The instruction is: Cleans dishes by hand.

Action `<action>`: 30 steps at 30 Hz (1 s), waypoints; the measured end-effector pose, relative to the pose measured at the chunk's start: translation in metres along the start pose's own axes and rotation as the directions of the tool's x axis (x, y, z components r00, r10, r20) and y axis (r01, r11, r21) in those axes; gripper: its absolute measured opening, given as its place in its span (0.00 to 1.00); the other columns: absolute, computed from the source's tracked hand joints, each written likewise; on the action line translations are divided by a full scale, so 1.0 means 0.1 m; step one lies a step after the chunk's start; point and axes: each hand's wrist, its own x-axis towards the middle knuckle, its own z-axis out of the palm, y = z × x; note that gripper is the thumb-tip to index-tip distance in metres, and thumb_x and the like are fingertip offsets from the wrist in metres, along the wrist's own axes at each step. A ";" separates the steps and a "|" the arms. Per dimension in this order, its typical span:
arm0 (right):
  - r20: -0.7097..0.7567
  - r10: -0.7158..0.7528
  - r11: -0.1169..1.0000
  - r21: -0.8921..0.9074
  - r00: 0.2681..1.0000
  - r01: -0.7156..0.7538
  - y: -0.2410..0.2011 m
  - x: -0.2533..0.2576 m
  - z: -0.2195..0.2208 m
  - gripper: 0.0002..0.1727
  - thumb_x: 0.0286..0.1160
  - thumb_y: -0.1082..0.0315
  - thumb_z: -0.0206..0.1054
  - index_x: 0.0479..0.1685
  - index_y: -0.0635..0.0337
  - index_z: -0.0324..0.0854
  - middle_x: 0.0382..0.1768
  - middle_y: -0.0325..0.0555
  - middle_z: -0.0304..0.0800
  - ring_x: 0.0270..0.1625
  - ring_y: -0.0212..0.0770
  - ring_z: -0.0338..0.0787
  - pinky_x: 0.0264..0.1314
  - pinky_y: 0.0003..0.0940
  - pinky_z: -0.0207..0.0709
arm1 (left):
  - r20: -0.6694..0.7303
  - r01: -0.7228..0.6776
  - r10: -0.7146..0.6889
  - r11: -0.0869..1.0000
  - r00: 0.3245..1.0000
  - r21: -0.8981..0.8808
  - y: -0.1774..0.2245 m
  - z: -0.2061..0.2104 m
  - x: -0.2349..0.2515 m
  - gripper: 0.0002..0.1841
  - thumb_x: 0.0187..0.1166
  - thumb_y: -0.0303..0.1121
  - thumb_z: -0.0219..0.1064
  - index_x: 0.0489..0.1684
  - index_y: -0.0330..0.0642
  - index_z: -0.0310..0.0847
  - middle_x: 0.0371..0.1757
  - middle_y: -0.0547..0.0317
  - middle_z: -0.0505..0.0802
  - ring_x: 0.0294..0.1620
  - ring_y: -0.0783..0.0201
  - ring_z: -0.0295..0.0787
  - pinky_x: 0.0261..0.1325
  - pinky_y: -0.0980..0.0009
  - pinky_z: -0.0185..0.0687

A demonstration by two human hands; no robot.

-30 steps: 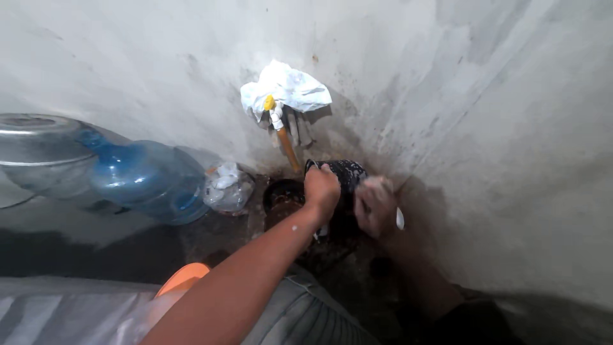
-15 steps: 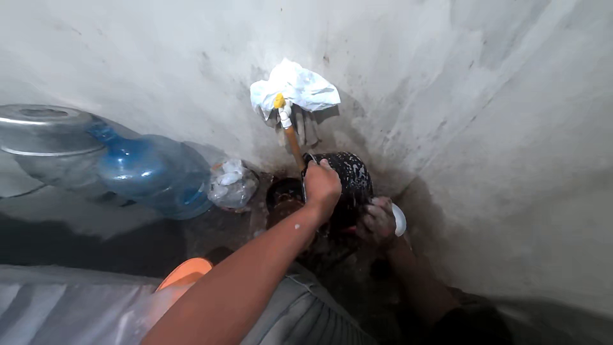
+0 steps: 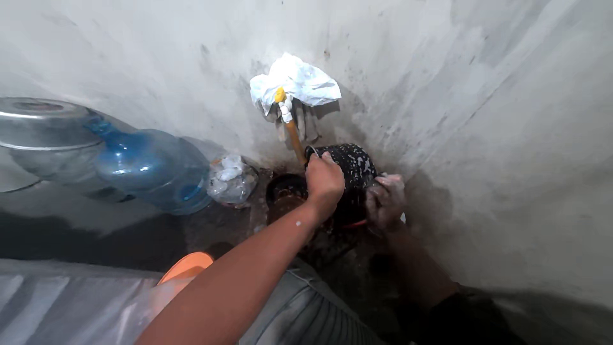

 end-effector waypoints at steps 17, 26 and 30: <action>0.371 0.024 0.998 -0.056 0.928 -0.004 -0.32 -0.18 -0.15 0.15 0.85 0.55 0.60 0.53 0.43 0.93 0.70 0.44 0.90 0.81 0.53 0.79 0.83 0.62 0.66 | 0.038 0.004 -0.001 0.996 0.999 -0.090 -0.08 0.04 0.04 0.23 0.96 0.46 0.43 0.64 0.36 0.75 0.50 0.39 0.87 0.53 0.44 0.86 0.56 0.44 0.80; 0.450 0.435 0.893 -0.328 0.780 -0.309 -0.30 0.86 0.09 0.24 0.80 0.63 0.55 0.70 0.57 0.86 0.70 0.58 0.87 0.68 0.59 0.89 0.67 0.60 0.81 | 0.012 -0.172 0.172 0.984 0.985 -0.038 -0.06 0.09 0.00 0.24 0.97 0.45 0.41 0.57 0.35 0.79 0.48 0.41 0.89 0.53 0.48 0.88 0.58 0.46 0.82; 0.277 0.369 0.922 -0.229 0.887 -0.313 -0.78 0.27 0.16 0.18 0.80 0.60 0.58 0.54 0.55 0.92 0.58 0.54 0.94 0.59 0.54 0.93 0.57 0.54 0.86 | -0.029 -0.156 0.153 0.970 0.988 -0.186 -0.12 0.09 -0.02 0.28 0.96 0.52 0.38 0.55 0.36 0.76 0.45 0.41 0.86 0.46 0.47 0.85 0.48 0.45 0.81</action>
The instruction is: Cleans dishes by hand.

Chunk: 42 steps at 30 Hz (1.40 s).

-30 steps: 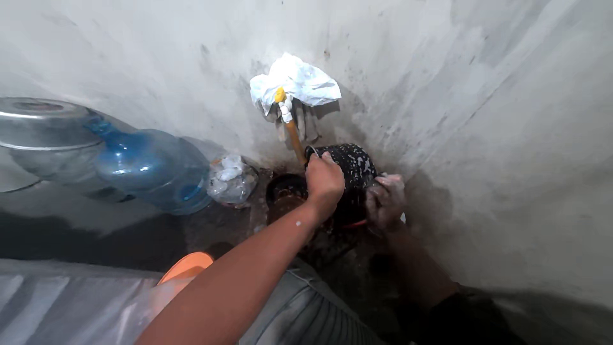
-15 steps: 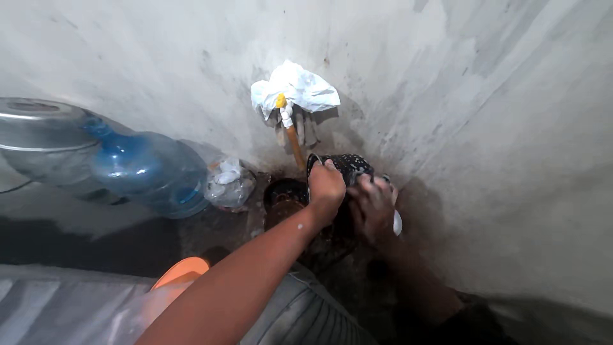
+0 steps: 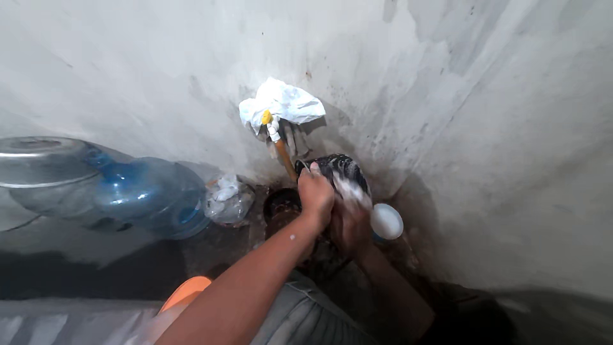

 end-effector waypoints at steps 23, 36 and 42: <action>0.021 -0.080 0.980 -0.182 0.997 0.082 0.08 0.44 -0.16 0.24 0.85 0.59 0.52 0.72 0.53 0.85 0.76 0.56 0.82 0.79 0.57 0.81 0.84 0.61 0.66 | 0.076 -0.340 0.338 0.940 0.938 0.011 0.00 0.02 -0.02 0.36 0.93 0.59 0.29 0.38 0.41 0.78 0.26 0.54 0.82 0.26 0.61 0.82 0.30 0.60 0.80; 0.049 -0.029 0.997 -0.070 0.998 0.033 0.17 0.14 0.03 0.28 0.86 0.53 0.49 0.84 0.44 0.72 0.85 0.50 0.72 0.91 0.54 0.63 0.91 0.69 0.47 | 0.033 -0.216 0.215 0.976 0.976 0.026 -0.01 -0.06 0.04 0.32 0.95 0.56 0.34 0.51 0.39 0.80 0.39 0.47 0.87 0.39 0.55 0.87 0.44 0.53 0.84; -0.060 0.188 0.978 0.102 0.980 -0.181 0.40 0.38 -0.22 0.29 0.78 0.66 0.56 0.81 0.61 0.75 0.73 0.68 0.80 0.56 0.59 0.93 0.48 0.52 0.89 | -0.003 -0.164 0.164 0.986 0.986 0.011 0.07 -0.01 0.00 0.30 0.94 0.56 0.37 0.48 0.38 0.76 0.37 0.47 0.83 0.36 0.55 0.82 0.40 0.54 0.79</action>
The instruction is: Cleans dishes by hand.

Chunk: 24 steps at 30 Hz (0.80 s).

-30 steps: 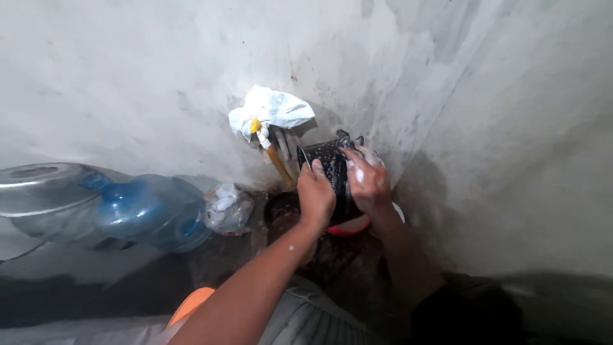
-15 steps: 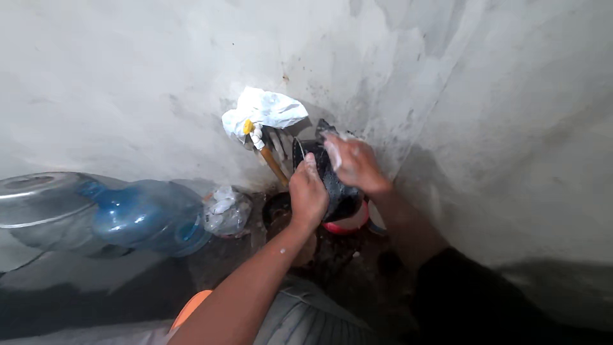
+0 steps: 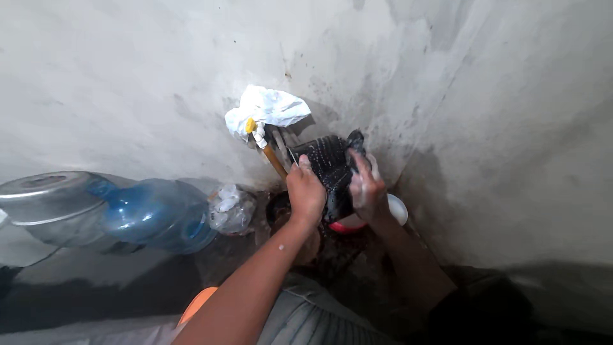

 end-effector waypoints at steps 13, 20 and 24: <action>0.119 -0.205 0.943 -0.243 0.971 0.229 -0.22 0.29 0.01 0.25 0.87 0.58 0.54 0.79 0.47 0.81 0.75 0.55 0.84 0.79 0.56 0.81 0.78 0.58 0.74 | 0.076 -0.218 0.215 0.975 0.974 0.035 0.02 0.06 0.00 0.39 0.90 0.64 0.30 0.33 0.43 0.81 0.25 0.54 0.84 0.27 0.61 0.85 0.32 0.58 0.82; 0.502 -0.070 0.997 0.052 0.862 0.051 0.15 0.98 -0.08 0.23 0.91 0.61 0.49 0.74 0.57 0.82 0.54 0.60 0.93 0.55 0.59 0.93 0.60 0.62 0.83 | 0.089 -0.253 0.243 0.958 0.966 0.134 -0.09 -0.08 -0.04 0.38 0.89 0.66 0.31 0.37 0.43 0.77 0.24 0.51 0.80 0.23 0.56 0.80 0.25 0.56 0.77; 0.409 -0.068 0.980 -0.141 0.910 0.137 -0.10 0.54 -0.02 0.26 0.89 0.56 0.50 0.80 0.52 0.77 0.62 0.57 0.88 0.62 0.56 0.89 0.61 0.58 0.83 | 0.108 -0.249 0.237 0.963 0.965 0.104 -0.15 -0.10 -0.02 0.37 0.89 0.66 0.32 0.35 0.45 0.79 0.25 0.53 0.82 0.25 0.58 0.82 0.28 0.57 0.80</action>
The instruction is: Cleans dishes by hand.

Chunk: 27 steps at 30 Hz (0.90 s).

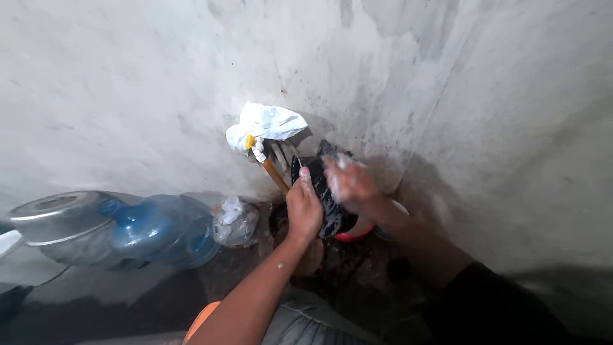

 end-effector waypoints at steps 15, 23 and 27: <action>0.261 -0.037 0.999 0.020 0.964 0.033 -0.22 0.29 -0.34 0.20 0.85 0.59 0.56 0.67 0.58 0.82 0.49 0.58 0.90 0.52 0.60 0.91 0.50 0.64 0.83 | 0.057 -0.007 0.003 0.997 0.998 0.073 0.11 0.02 -0.06 0.27 0.95 0.51 0.42 0.39 0.41 0.82 0.24 0.56 0.83 0.24 0.61 0.82 0.29 0.61 0.79; 0.106 -0.041 0.981 0.193 0.993 0.020 0.22 0.26 -0.26 0.26 0.91 0.60 0.49 0.83 0.56 0.74 0.65 0.62 0.88 0.62 0.61 0.91 0.63 0.64 0.81 | -0.024 -0.090 0.094 0.986 0.995 0.138 0.08 -0.07 -0.06 0.33 0.94 0.58 0.34 0.33 0.42 0.75 0.20 0.54 0.78 0.20 0.59 0.77 0.23 0.59 0.74; 0.012 -0.057 0.998 0.005 0.998 0.057 -0.07 -0.02 -0.08 0.28 0.90 0.54 0.50 0.84 0.54 0.72 0.69 0.60 0.83 0.69 0.59 0.86 0.66 0.59 0.81 | -0.021 -0.039 0.041 0.994 0.999 0.105 0.10 -0.08 -0.04 0.33 0.92 0.61 0.35 0.32 0.44 0.75 0.21 0.54 0.79 0.20 0.58 0.79 0.23 0.58 0.75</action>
